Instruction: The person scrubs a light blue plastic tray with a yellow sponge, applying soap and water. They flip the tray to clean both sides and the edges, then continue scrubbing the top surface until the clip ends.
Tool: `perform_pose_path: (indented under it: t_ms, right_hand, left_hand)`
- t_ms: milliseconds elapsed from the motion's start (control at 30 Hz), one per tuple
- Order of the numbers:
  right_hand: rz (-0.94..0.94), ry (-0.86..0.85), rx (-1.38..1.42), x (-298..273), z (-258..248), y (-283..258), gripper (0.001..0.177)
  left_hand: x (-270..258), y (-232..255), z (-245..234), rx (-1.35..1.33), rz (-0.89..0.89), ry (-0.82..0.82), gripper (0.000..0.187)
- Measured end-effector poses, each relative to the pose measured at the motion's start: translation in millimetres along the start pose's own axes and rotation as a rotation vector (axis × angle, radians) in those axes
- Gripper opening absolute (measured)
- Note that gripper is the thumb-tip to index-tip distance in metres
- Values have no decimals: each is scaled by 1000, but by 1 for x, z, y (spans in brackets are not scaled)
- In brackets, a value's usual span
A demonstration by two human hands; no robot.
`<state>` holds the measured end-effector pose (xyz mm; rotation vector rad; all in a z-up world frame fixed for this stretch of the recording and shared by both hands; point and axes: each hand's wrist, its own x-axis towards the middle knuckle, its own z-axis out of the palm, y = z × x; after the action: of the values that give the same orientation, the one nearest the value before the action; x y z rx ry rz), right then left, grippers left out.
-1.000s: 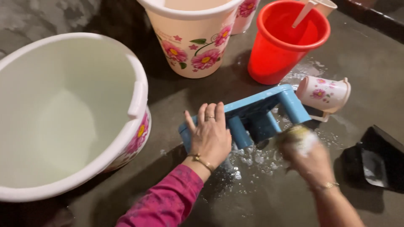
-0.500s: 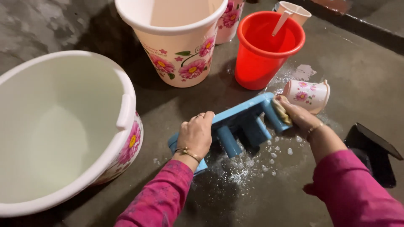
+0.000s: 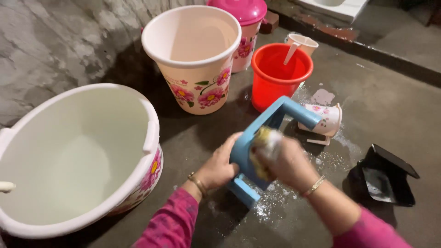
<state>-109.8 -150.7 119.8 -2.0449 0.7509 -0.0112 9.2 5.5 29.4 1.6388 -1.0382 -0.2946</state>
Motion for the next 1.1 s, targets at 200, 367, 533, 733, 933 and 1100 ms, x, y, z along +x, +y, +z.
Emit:
perform_pose_path:
  t_ms: [200, 367, 533, 733, 933, 1100]
  right_hand:
    - [-206, 95, 207, -4, 35, 31, 32]
    - [-896, 266, -116, 11, 8, 39, 47]
    - [-749, 384, -323, 18, -11, 54, 36]
    - [-992, 370, -401, 38, -19, 39, 23]
    - [-889, 390, -611, 66, -32, 52, 17]
    - [-635, 50, 69, 60, -17, 58, 35]
  left_hand:
    - [-4, 5, 12, -147, -31, 5, 70]
    - [11, 18, 34, 62, -142, 179, 41]
    - [29, 33, 46, 192, -190, 215, 32]
    - [31, 36, 51, 300, -269, 248, 32]
    - [28, 35, 55, 298, -216, 309, 35]
    - [32, 36, 48, 307, -252, 283, 35]
